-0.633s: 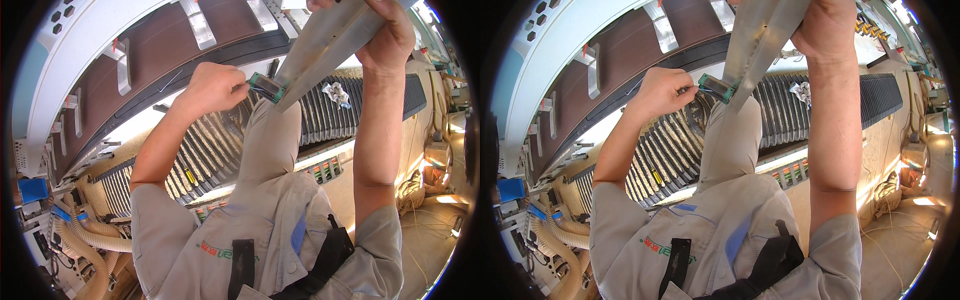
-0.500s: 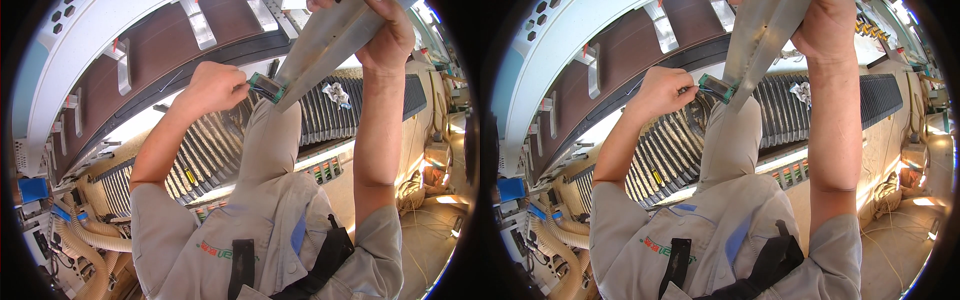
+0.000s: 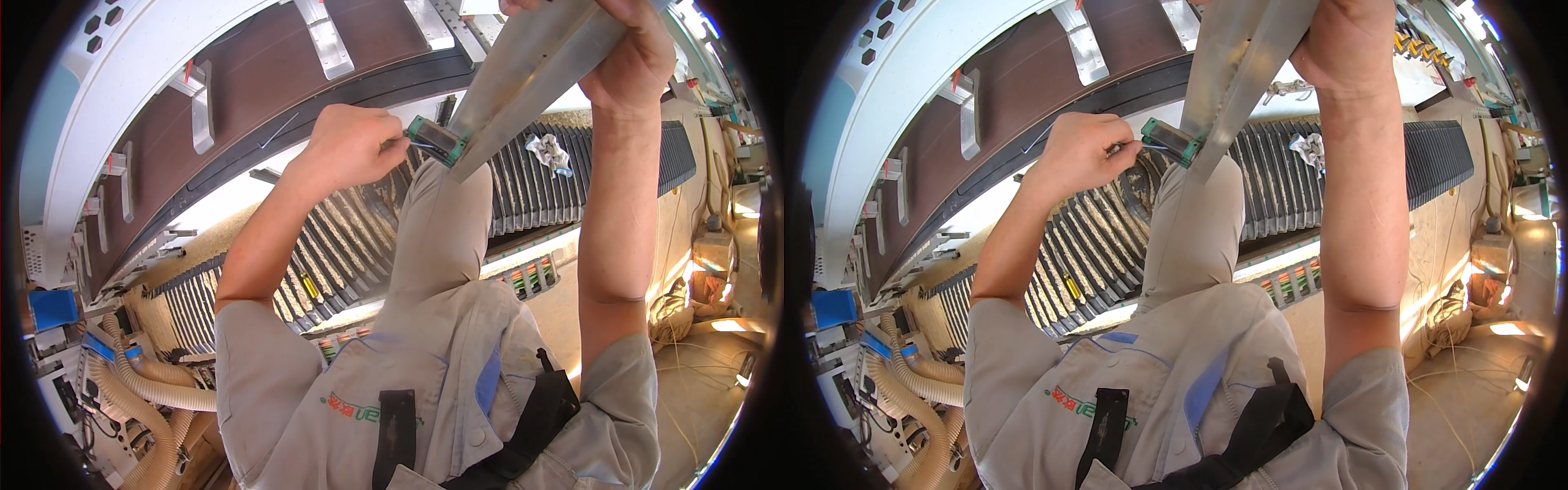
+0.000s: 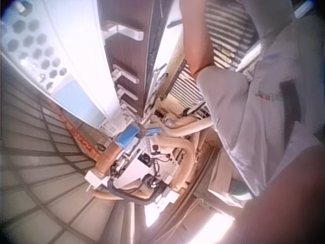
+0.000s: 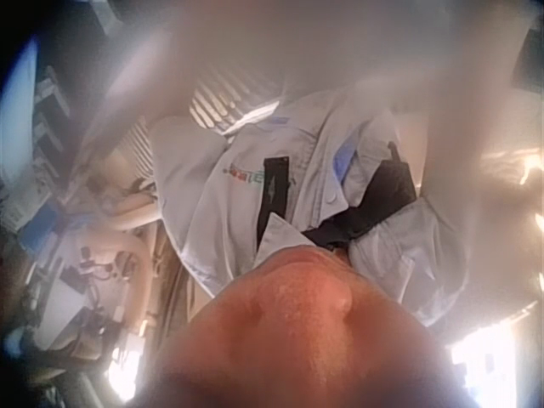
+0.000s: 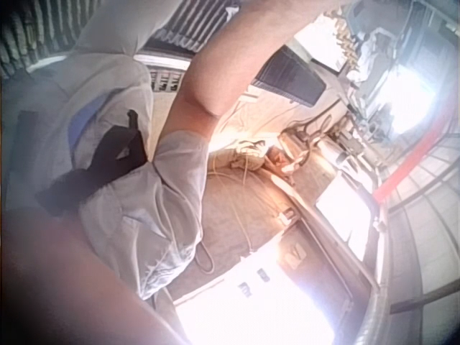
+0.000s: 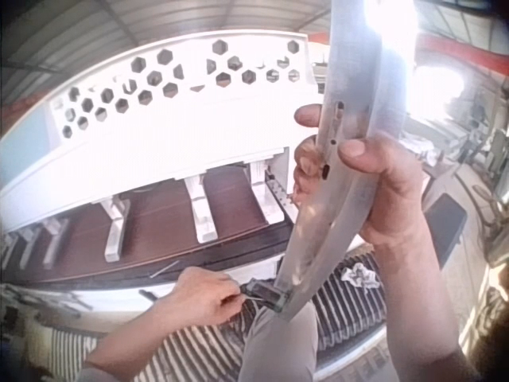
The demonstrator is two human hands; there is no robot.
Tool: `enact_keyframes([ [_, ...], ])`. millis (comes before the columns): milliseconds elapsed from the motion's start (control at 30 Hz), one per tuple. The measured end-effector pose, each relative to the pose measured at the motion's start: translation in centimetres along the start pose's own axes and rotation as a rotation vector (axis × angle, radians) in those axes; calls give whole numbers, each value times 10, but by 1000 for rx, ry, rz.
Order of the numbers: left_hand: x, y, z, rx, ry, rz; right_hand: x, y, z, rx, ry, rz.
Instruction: The person unscrews a sensor from a metal rail, repositions the rail onto a large industrial machine component, and then works on the sensor housing by hand.
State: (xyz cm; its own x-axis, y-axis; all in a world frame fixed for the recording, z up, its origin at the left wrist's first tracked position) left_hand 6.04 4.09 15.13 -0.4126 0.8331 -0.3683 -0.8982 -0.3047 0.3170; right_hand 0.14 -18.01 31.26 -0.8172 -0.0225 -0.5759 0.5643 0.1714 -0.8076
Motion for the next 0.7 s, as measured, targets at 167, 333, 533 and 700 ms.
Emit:
enact_keyframes([
  [167,21,-24,6,156,49,91,1,3,-6,-163,3,-35],
  [333,40,-41,-10,487,25,401,-3,3,-2,-42,-25,-10],
  [533,52,-48,-48,902,342,444,-6,4,2,14,-21,0],
  [700,48,-40,-103,1703,747,738,-7,6,2,14,20,-30],
])
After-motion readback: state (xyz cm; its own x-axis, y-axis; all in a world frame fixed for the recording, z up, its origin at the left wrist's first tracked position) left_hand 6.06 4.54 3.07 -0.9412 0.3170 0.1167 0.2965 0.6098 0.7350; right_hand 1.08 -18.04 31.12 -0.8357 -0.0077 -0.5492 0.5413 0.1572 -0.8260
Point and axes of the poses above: each hand's wrist, its own x-axis away from the middle knuckle, its own z-axis out of the back of the hand, y = z × x, the point moved 4 cm from there along -x, towards the middle knuckle, and after that the axes turned 2 degrees about x, right-handed, at the moved point
